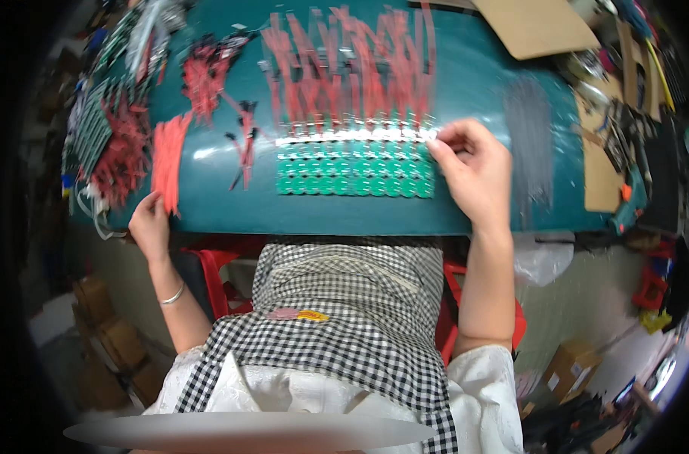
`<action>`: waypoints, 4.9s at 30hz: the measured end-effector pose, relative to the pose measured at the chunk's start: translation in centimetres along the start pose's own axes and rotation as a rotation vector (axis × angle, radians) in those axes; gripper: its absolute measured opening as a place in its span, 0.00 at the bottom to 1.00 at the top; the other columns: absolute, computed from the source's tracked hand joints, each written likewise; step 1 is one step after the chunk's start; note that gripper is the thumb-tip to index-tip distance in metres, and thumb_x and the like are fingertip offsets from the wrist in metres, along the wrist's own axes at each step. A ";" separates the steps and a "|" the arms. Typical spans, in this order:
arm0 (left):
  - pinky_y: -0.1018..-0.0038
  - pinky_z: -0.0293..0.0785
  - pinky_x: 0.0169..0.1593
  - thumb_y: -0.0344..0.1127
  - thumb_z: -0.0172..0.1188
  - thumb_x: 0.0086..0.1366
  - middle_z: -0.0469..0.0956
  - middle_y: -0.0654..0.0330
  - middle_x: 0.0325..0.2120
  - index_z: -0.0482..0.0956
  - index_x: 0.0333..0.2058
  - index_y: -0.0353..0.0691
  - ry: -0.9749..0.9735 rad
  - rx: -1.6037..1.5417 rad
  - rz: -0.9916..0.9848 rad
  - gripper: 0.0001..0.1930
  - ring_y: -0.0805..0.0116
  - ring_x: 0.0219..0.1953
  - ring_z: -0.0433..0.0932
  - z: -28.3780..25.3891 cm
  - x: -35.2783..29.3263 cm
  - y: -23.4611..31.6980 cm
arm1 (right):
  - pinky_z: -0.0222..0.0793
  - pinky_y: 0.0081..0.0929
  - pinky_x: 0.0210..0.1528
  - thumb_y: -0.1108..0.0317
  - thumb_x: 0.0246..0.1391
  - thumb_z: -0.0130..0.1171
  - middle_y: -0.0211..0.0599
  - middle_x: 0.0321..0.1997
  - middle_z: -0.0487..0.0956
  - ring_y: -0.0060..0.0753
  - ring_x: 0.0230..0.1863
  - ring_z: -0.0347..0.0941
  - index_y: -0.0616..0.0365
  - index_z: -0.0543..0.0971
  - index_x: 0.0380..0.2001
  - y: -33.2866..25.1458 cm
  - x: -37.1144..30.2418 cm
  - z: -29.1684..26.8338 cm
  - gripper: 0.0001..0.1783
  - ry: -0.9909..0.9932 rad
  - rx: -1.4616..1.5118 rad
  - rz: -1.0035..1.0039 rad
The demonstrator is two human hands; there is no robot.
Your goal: The person picks up a red wire and a black wire, inserts them into a green circuit board, and secures them with a thin gray cable tie. This process is repeated for each circuit board in the row before the person gathers a new bundle of red wires.
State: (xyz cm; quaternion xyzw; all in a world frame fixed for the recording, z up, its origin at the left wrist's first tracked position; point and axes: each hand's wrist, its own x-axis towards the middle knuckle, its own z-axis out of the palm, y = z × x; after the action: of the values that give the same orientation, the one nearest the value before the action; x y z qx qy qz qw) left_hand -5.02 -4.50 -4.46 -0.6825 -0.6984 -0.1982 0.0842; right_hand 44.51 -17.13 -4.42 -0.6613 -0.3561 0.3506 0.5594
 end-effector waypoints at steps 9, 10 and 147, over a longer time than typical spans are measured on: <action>0.68 0.74 0.34 0.27 0.63 0.59 0.79 0.55 0.26 0.83 0.32 0.36 0.078 -0.335 0.078 0.03 0.57 0.26 0.79 -1.2 -0.1 7.2 | 0.65 0.15 0.27 0.79 0.49 0.68 0.26 0.28 0.77 0.14 0.28 0.69 0.64 0.77 0.28 0.3 -1.0 0.0 0.07 0.097 -0.226 -0.049; 0.70 0.74 0.33 0.27 0.64 0.57 0.79 0.55 0.26 0.82 0.31 0.37 0.076 -0.370 0.190 0.03 0.59 0.25 0.78 -1.5 -0.2 8.8 | 0.65 0.15 0.27 0.79 0.49 0.68 0.26 0.28 0.77 0.14 0.28 0.69 0.64 0.77 0.28 -0.1 -1.4 0.2 0.07 0.089 -0.226 -0.055; 0.79 0.75 0.28 0.28 0.58 0.68 0.85 0.60 0.30 0.81 0.36 0.31 -0.664 -1.563 -0.123 0.06 0.79 0.25 0.78 0.0 -6.6 18.9 | 0.63 0.20 0.19 0.76 0.49 0.69 0.31 0.22 0.77 0.18 0.20 0.71 0.62 0.79 0.31 -3.0 -3.4 13.7 0.08 -0.189 -0.263 -0.447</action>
State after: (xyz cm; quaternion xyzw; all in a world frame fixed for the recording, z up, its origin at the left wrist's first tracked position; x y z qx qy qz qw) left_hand 13.98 -10.75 -3.93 -0.5279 -0.3852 -0.4174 -0.6314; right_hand 30.76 -12.94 -2.96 -0.5975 -0.5864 0.2293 0.4965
